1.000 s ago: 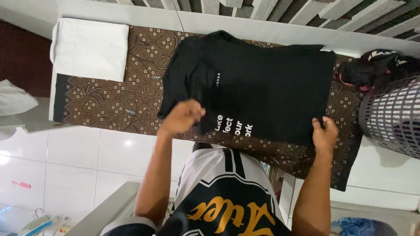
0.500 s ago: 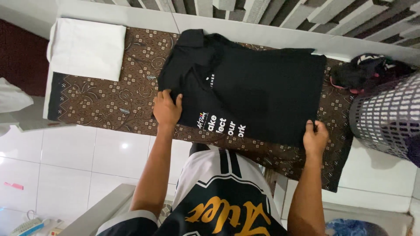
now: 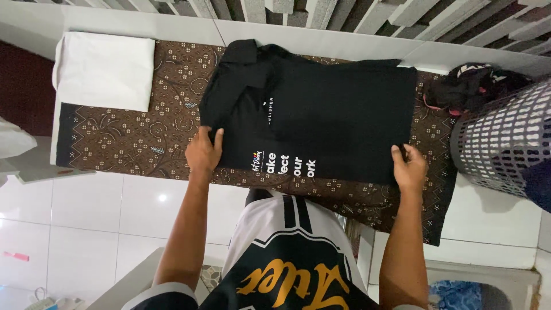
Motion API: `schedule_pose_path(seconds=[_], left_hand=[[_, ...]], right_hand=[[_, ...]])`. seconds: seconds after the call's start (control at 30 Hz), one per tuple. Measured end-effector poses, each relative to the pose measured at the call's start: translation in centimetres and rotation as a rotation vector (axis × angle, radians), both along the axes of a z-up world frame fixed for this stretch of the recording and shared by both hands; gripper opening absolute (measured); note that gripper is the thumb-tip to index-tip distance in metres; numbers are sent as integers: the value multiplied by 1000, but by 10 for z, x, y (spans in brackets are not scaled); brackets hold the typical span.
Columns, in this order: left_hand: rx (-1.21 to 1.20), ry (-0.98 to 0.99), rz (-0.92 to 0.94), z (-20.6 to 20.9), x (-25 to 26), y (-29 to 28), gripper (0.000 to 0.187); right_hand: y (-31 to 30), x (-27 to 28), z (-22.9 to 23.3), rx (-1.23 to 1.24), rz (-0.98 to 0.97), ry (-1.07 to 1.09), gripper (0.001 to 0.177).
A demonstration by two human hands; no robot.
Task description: The person folds a white cloth and then a black t-shirt on a patterned countertop. The person smooths and aligns each item before folding it into a compact rectangle.
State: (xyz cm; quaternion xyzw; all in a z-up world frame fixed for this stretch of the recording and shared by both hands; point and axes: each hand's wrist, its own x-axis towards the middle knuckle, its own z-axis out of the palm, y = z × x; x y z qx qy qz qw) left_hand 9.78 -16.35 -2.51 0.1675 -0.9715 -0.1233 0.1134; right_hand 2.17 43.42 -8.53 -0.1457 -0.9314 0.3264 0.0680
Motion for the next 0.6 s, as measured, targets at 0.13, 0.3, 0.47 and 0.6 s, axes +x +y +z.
schedule_pose_path(seconds=[0.13, 0.3, 0.47, 0.6], left_hand=[[-111, 62, -10, -24, 8, -5, 26], [-281, 271, -20, -28, 3, -5, 41], [30, 107, 69, -1, -31, 17, 66], [228, 177, 112, -42, -50, 7, 31]], right_hand=[[-1, 12, 5, 124, 46, 35, 23], [-13, 18, 4, 174, 26, 200, 25], [8, 8, -15, 115, 8, 114, 22], [4, 10, 3, 55, 38, 179, 18]])
